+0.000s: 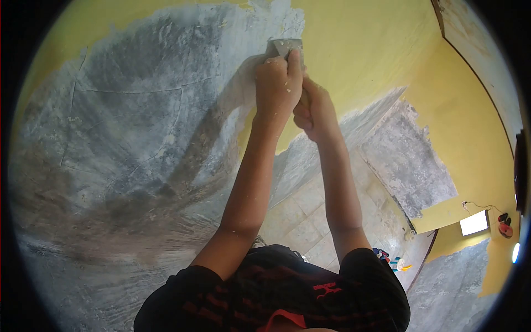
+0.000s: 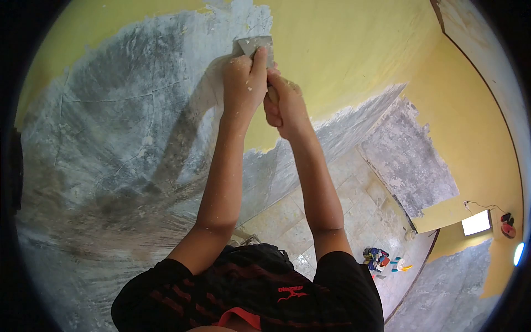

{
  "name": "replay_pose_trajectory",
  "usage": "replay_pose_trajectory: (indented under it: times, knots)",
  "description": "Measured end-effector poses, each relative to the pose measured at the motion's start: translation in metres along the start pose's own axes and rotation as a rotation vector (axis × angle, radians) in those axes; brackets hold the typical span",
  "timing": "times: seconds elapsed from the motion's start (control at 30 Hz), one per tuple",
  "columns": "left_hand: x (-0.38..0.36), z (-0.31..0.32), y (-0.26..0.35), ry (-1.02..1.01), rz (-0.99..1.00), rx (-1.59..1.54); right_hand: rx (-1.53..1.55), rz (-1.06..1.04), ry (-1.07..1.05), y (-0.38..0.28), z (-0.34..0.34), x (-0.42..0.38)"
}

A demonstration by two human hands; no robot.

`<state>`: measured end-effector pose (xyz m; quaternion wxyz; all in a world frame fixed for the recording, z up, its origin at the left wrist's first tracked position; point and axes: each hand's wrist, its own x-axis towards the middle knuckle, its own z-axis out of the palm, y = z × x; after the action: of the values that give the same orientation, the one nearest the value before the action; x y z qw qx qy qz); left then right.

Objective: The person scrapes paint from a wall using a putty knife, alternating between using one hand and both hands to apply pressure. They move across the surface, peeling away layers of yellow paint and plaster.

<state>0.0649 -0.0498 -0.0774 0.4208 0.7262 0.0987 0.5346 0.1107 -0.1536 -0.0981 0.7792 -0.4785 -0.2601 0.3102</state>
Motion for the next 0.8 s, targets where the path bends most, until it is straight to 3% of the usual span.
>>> replay_pose_trajectory:
  times: [0.07, 0.3, 0.43, 0.63, 0.7, 0.8]
  knots:
    - [0.008, 0.005, 0.000, 0.025, 0.090, 0.056, -0.006, 0.004, -0.024, -0.012, 0.002, 0.006]
    - [0.008, 0.001, 0.011, 0.048, 0.101, 0.031, -0.019, 0.044, -0.089, -0.017, -0.001, 0.005]
    - [-0.007, -0.003, 0.009, -0.003, -0.035, -0.005, -0.001, 0.130, -0.089, -0.007, -0.010, 0.002]
    - [0.013, 0.007, 0.006, 0.027, 0.071, 0.092, -0.016, 0.151, -0.110, -0.029, -0.006, 0.005]
    - [0.025, 0.017, 0.003, 0.138, 0.190, 0.092, -0.037, 0.111, -0.120, -0.044, 0.000, 0.014]
    - [0.034, 0.010, 0.027, 0.137, 0.167, 0.034, -0.059, 0.065, -0.138, -0.057, 0.007, 0.015]
